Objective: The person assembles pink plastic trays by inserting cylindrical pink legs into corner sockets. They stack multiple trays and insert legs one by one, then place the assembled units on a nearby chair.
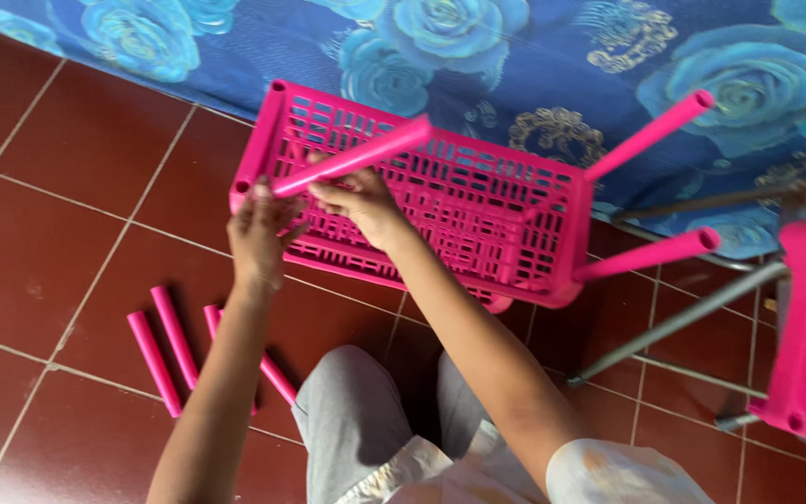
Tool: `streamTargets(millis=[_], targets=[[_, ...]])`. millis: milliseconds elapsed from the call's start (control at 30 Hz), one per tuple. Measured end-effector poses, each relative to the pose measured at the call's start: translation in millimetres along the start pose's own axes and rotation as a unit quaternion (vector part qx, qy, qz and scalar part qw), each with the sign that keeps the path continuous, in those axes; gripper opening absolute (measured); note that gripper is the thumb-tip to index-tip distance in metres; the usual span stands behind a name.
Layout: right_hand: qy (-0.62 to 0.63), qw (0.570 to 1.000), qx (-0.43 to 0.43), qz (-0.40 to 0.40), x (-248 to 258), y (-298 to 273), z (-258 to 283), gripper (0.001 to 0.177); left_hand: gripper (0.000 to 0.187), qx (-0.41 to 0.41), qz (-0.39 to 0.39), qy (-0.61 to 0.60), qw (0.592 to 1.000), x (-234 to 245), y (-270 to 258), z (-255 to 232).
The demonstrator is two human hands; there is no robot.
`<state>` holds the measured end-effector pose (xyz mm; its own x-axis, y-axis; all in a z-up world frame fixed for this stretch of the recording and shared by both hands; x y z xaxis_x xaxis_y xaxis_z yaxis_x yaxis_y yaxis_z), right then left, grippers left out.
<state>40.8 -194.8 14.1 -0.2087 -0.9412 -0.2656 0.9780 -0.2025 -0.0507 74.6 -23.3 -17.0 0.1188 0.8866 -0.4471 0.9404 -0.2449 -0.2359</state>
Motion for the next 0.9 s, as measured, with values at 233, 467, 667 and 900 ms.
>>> streamTargets(millis=[233, 467, 667, 900], targets=[[-0.021, 0.999, 0.005, -0.048, -34, 66, -15, 0.022, 0.053, -0.28, -0.119, 0.608, 0.734, 13, 25, -49], [-0.081, 0.984, 0.107, -0.12, 25, 192, -32, 0.036, 0.075, -0.202, -0.05, 0.754, 0.623, 36, 92, -24], [-0.127, 0.957, 0.237, -0.11, 50, 245, -68, 0.039, 0.075, -0.079, 0.002, 0.669, 0.739, 49, 98, 9], [-0.237, 0.94, 0.197, -0.146, 50, 246, -73, 0.04, 0.075, -0.1, 0.012, 0.655, 0.749, 48, 98, 8]])
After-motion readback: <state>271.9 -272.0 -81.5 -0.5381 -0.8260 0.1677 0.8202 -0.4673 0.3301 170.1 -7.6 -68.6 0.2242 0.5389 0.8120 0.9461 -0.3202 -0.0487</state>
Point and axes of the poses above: each hand's wrist, its own y-axis towards the middle knuckle, its own x-axis out of the back of the hand, z = x × y, the point moved 8 cm from there along y, towards the middle knuckle, and after that the axes turned 3 degrees about -z, right-handed, at the moved point
